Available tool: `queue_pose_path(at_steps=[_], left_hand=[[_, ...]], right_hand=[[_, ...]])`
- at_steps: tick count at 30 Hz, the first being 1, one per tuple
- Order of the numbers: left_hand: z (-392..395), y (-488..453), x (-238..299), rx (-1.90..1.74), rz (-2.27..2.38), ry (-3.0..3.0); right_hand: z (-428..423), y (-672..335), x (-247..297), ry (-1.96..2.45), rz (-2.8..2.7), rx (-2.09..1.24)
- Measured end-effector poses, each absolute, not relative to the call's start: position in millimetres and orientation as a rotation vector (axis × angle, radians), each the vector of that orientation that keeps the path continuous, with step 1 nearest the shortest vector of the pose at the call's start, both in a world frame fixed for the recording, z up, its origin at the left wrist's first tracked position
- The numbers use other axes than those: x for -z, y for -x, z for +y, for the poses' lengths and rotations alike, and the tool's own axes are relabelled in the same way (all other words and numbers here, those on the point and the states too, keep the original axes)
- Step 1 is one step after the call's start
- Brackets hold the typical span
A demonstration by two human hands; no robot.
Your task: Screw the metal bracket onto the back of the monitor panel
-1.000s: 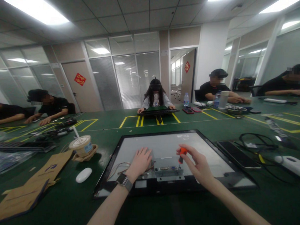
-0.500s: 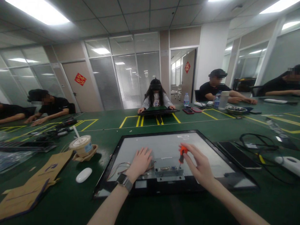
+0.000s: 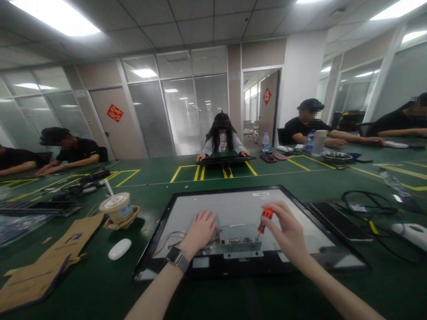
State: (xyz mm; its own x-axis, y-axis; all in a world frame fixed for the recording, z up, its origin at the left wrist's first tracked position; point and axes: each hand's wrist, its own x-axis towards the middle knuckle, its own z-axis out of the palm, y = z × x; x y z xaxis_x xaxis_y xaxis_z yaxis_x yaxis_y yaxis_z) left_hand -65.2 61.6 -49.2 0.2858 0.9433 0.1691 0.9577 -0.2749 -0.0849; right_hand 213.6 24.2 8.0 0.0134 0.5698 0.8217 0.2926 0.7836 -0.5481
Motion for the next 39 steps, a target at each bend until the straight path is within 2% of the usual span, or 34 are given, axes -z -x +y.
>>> queue_pose_path(at_steps=[8, 17, 26, 34, 39], left_hand=[[63.7, 65.9, 52.3, 0.135, -1.770, 2.384], [61.7, 64.9, 49.1, 0.133, -1.788, 2.378], [63.4, 65.4, 51.5, 0.144, -1.778, 2.383], [62.6, 65.4, 51.1, 0.140, -1.755, 2.385], [63.3, 64.7, 51.4, 0.123, -1.777, 2.367]], right_hand=[[21.2, -213.2, -7.0, 0.629, -1.625, -0.462], [21.8, -211.2, -6.0, 0.677, -1.555, -0.309], [21.9, -212.6, 0.1, 0.630, -1.608, -0.490], [24.0, -211.6, -3.0, 0.689, -1.588, -0.294], [23.7, -213.2, -3.9, 0.697, -1.621, -0.310]])
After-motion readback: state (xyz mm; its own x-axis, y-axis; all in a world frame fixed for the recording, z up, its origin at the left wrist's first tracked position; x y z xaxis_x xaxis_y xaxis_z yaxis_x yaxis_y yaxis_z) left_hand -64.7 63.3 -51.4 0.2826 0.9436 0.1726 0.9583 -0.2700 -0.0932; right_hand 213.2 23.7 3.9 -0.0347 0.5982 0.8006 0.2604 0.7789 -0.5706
